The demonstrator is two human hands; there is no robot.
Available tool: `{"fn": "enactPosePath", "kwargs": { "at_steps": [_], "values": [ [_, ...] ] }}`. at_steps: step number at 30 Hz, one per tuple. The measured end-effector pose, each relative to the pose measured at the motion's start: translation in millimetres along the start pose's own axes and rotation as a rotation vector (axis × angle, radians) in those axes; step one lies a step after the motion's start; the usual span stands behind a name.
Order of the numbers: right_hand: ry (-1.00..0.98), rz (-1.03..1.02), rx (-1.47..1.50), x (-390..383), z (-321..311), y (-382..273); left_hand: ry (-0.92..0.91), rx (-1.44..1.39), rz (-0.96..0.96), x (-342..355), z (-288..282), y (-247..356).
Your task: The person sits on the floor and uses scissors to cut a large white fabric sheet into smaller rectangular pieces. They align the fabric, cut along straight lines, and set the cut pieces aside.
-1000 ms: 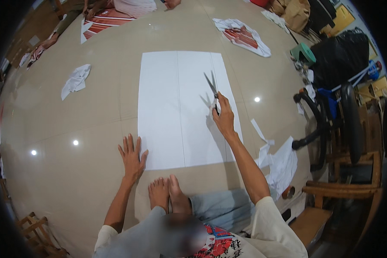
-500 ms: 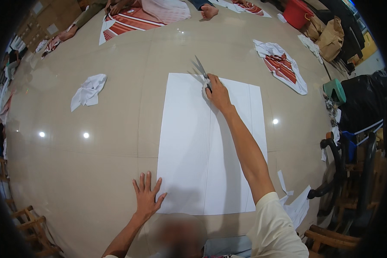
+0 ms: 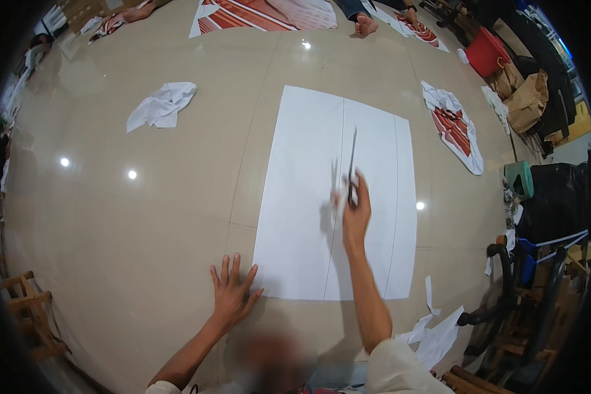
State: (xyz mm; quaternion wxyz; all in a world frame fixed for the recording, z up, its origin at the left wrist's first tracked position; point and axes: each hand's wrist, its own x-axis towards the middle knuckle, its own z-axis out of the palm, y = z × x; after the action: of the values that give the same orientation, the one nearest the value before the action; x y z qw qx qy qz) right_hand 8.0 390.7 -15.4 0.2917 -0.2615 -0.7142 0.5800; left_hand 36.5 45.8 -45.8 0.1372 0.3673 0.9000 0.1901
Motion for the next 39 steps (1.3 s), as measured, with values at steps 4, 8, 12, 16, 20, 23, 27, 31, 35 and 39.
{"fn": "enactPosePath", "kwargs": {
  "at_steps": [4,8,12,16,20,23,27,31,35,39],
  "values": [
    [-0.002,0.463,0.313,-206.3,-54.4,-39.8,0.021,0.082,0.025,-8.3,9.3,5.3],
    [0.01,0.741,0.503,-350.5,-90.8,-66.0,0.14,0.128,0.119,-17.4,18.9,9.8],
    [0.297,0.767,0.661,-403.6,-107.5,-54.6,-0.112,0.063,0.192,-41.6,29.7,28.4],
    [0.328,0.65,0.735,-394.1,-119.2,-22.7,0.008,0.097,0.251,-51.9,37.1,34.4],
    [0.12,0.692,0.737,-378.6,-106.4,-10.7,-0.015,0.078,0.298,-52.5,46.0,38.3],
    [0.103,0.669,0.699,-370.9,-93.9,-13.2,0.022,0.101,0.288,-50.4,51.1,43.8],
    [0.112,0.631,0.72,-362.6,-87.8,-12.0,0.017,0.109,0.283,-50.2,48.9,43.3],
    [0.103,0.615,0.699,-358.4,-80.6,-5.6,-0.026,0.094,0.286,-49.1,47.8,40.6],
    [0.101,0.601,0.65,-357.4,-76.8,-4.9,0.015,0.154,0.293,-49.9,48.1,41.1],
    [0.097,0.591,0.649,-356.3,-76.1,-8.0,-0.001,0.118,0.301,-50.7,45.4,40.6]
  ]
}}
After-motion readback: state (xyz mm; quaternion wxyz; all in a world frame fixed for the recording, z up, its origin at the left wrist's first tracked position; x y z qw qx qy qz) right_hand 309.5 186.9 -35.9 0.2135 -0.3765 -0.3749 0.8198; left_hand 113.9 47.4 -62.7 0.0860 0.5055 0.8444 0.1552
